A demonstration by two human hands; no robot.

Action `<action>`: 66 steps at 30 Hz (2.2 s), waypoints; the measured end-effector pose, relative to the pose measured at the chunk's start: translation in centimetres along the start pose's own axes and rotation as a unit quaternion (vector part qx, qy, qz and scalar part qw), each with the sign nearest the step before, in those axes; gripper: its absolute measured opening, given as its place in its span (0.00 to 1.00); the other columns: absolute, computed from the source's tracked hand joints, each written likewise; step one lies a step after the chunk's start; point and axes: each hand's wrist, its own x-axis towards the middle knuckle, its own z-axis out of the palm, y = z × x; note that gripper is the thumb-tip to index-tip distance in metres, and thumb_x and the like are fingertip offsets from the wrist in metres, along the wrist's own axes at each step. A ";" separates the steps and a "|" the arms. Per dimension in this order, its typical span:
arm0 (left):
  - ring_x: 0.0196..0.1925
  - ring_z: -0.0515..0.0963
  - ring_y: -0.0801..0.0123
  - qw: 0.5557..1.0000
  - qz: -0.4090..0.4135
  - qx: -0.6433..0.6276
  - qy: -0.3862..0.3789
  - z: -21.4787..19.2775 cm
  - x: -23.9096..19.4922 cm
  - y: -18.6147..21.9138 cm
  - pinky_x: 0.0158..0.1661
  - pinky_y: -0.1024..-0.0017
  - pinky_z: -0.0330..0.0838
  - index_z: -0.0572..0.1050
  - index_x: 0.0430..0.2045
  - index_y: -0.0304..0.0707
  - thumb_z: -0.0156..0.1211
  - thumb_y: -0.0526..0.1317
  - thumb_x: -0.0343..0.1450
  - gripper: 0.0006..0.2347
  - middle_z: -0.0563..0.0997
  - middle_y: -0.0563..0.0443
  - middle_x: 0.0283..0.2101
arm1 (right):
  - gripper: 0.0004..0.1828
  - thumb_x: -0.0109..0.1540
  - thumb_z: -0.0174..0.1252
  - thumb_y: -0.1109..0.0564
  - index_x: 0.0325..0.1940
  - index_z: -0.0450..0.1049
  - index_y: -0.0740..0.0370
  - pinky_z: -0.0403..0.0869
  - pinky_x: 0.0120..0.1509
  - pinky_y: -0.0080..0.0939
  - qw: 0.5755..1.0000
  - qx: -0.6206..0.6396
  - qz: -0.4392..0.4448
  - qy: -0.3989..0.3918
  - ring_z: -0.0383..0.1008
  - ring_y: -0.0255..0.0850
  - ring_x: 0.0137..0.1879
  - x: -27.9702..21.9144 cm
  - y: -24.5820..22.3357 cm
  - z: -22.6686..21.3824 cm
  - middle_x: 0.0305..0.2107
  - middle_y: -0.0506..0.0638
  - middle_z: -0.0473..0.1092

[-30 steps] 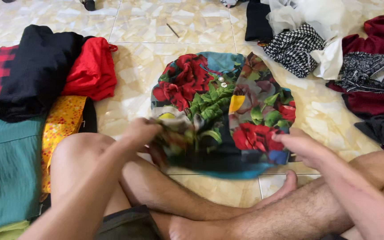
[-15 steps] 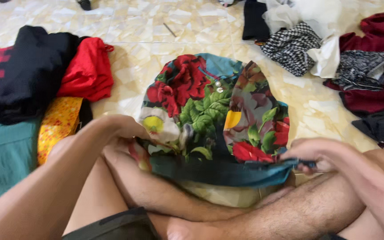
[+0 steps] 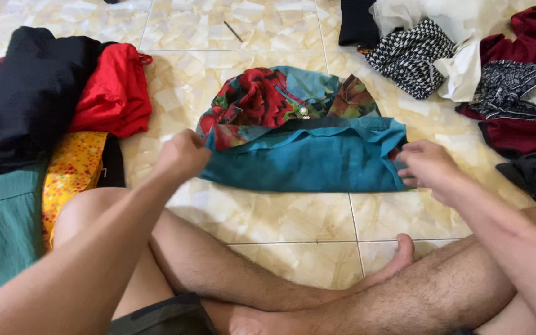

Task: The person spreads out various pieces of clothing including a floral shirt, dark pants, and patterned shorts on the floor, smoothing them flat and folding them into compact rectangles.

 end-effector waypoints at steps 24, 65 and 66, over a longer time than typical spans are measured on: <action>0.57 0.78 0.50 0.989 0.035 -0.116 0.090 2.2 0.4 1.4 0.54 0.49 0.70 0.77 0.38 0.52 0.63 0.48 0.64 0.12 0.82 0.46 0.44 | 0.17 0.65 0.53 0.38 0.49 0.78 0.45 0.74 0.58 0.62 0.929 -0.297 -0.182 0.128 0.76 0.60 0.56 15.5 9.2 2.7 0.42 0.48 0.79; 0.41 0.80 0.59 0.965 -0.090 -0.239 0.058 1.7 2.6 -1.3 0.42 0.59 0.73 0.81 0.39 0.46 0.66 0.50 0.65 0.14 0.78 0.48 0.31 | 0.55 0.56 0.63 0.30 0.73 0.53 0.67 0.56 0.74 0.69 0.993 -0.062 -0.088 -0.039 0.56 0.70 0.73 0.8 0.7 2.1 0.67 0.74 0.56; 0.42 0.81 0.59 0.967 -0.087 -0.232 0.065 1.5 2.3 -1.2 0.42 0.59 0.73 0.80 0.39 0.46 0.67 0.51 0.65 0.15 0.79 0.48 0.31 | 0.63 0.47 0.73 0.33 0.74 0.51 0.65 0.56 0.75 0.71 0.984 -0.144 -0.099 -0.046 0.57 0.71 0.72 0.4 0.5 2.0 0.68 0.73 0.57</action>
